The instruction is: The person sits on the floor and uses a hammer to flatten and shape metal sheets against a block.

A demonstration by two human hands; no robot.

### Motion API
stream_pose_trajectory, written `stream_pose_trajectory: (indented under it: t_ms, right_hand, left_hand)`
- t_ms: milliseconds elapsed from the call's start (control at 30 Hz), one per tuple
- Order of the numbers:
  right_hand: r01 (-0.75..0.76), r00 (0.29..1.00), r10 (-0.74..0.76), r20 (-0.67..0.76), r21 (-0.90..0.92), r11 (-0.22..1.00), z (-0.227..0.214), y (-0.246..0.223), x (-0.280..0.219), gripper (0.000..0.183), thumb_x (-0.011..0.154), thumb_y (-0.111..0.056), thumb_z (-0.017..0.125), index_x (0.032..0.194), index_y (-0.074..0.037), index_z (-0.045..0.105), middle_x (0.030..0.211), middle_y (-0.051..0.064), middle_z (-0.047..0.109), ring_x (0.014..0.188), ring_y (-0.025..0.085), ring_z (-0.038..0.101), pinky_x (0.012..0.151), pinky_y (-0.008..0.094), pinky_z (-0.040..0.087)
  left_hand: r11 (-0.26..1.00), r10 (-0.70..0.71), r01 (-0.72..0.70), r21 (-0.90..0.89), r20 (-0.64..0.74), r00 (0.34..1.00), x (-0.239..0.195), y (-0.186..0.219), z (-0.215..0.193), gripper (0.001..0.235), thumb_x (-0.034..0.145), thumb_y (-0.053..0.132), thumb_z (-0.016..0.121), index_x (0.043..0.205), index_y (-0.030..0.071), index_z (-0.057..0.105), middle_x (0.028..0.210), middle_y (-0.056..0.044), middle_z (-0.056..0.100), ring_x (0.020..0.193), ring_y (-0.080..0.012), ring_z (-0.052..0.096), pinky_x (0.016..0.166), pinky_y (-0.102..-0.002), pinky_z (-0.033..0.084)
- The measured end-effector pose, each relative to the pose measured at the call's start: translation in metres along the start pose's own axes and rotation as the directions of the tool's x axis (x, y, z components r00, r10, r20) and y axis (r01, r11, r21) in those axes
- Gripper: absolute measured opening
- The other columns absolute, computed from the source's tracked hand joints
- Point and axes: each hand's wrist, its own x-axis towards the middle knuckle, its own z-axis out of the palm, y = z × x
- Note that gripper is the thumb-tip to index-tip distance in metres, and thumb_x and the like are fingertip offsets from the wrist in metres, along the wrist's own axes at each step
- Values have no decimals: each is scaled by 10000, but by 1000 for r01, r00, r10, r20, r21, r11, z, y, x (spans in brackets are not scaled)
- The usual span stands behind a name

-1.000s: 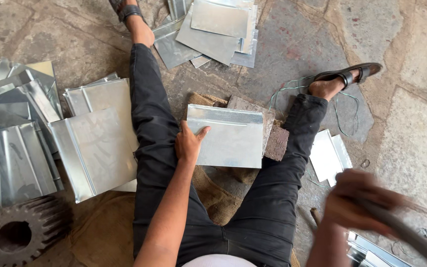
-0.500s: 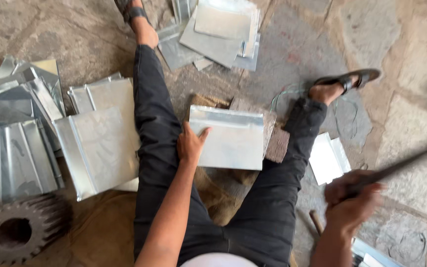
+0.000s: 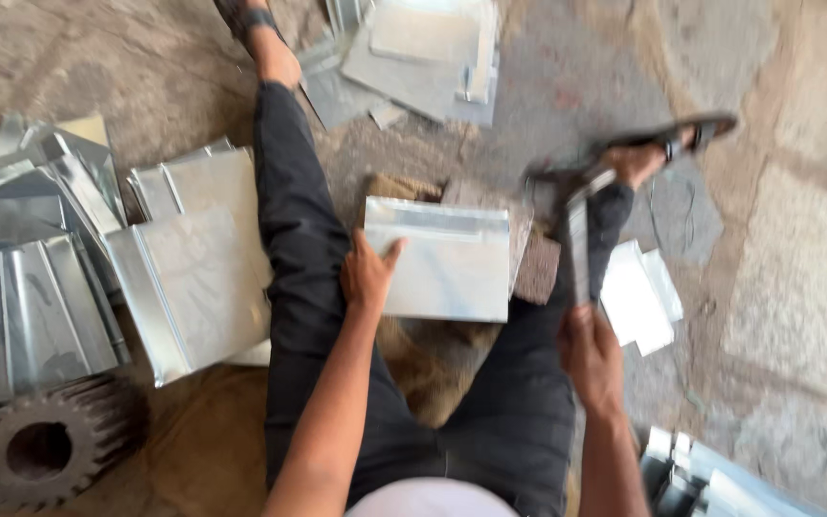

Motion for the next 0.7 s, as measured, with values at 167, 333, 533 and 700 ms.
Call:
stream_pose_trajectory:
  t_ms: [167,333,533,700]
  right_hand:
    - [436,899,-405,-168,239,868,0,24,6,466,1098,-490,403,933,-88,572,656,-18,476,495,52,376,428,236,291]
    - [173,983,-183,10,-377,910,43,99,30,639,1097,-514,257,691,-102,529,532,-3,432,409,104,381,361,293,292]
    - [-55,998,57,39,-55,997,19,54,1,559,1095,-463,387,742,-58,540,517,40,479,413,112,436,388,298,322]
    - [230,958,-238,-160,-64,971,34,36,-1,480,1110,-440,425,830,-74,556,585,10,497,480,83,447,439,286,339]
  left_hand:
    - [999,-34,35,-13,55,998,8,-3,4,866,814,750,664,1200,-13,525,817,-251,726,732,-389,751,543,-457,599]
    - [999,-38,39,-20,75,997,7,-4,8,902,824,773,640,1230,-22,513,796,-242,726,720,-385,755,519,-448,607]
    - [996,80,-74,46,-138,987,3,-7,11,886,819,737,660,1272,-15,544,872,-265,735,730,-421,726,522,-489,574]
    - [999,-38,38,7,16,999,17,-1,8,887,849,727,638,1298,-28,521,894,-266,727,749,-407,732,553,-485,588]
